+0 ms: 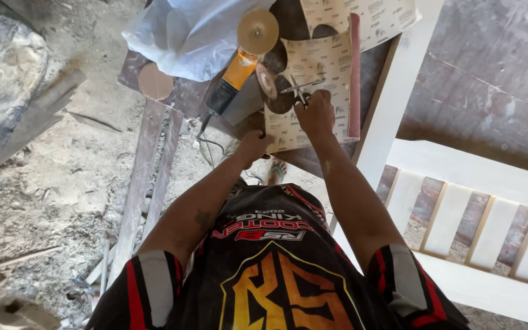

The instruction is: The person uses scissors to cut circular pieces from a sheet of sandpaper. They repeatedly cut out circles and place them on the workbench.

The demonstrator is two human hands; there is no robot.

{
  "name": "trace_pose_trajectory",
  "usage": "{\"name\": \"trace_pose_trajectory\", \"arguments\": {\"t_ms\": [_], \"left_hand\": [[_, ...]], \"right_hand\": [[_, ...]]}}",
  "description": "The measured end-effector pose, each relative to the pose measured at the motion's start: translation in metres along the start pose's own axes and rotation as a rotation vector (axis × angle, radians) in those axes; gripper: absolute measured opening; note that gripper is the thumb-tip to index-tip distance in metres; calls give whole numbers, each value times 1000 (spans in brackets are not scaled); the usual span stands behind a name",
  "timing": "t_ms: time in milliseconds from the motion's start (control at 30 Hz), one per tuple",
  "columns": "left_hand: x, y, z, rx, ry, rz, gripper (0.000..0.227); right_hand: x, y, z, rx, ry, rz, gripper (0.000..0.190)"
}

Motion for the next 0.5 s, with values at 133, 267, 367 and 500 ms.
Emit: {"name": "trace_pose_trajectory", "arguments": {"t_ms": [133,267,367,500], "left_hand": [[-17,-6,-11,-22,235,-121,33],[-24,-6,-11,13,372,-274,29],[-15,-2,-10,-17,482,-419,26],[-7,6,-1,50,718,-513,28]], "right_hand": [[16,21,-15,103,78,-109,32],[44,30,-36,127,157,-422,36],[71,64,-48,-232,-439,-449,26],[110,124,-73,-274,-498,-272,31]]}}
Point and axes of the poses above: each hand's wrist, its own y-axis away from the middle knuckle, its own x-axis out of the back of the hand, z = x × y, the point moved 2 cm from there along -y, towards the middle knuckle, and after that the axes turned 10 degrees about -y, right-handed, at the moved point
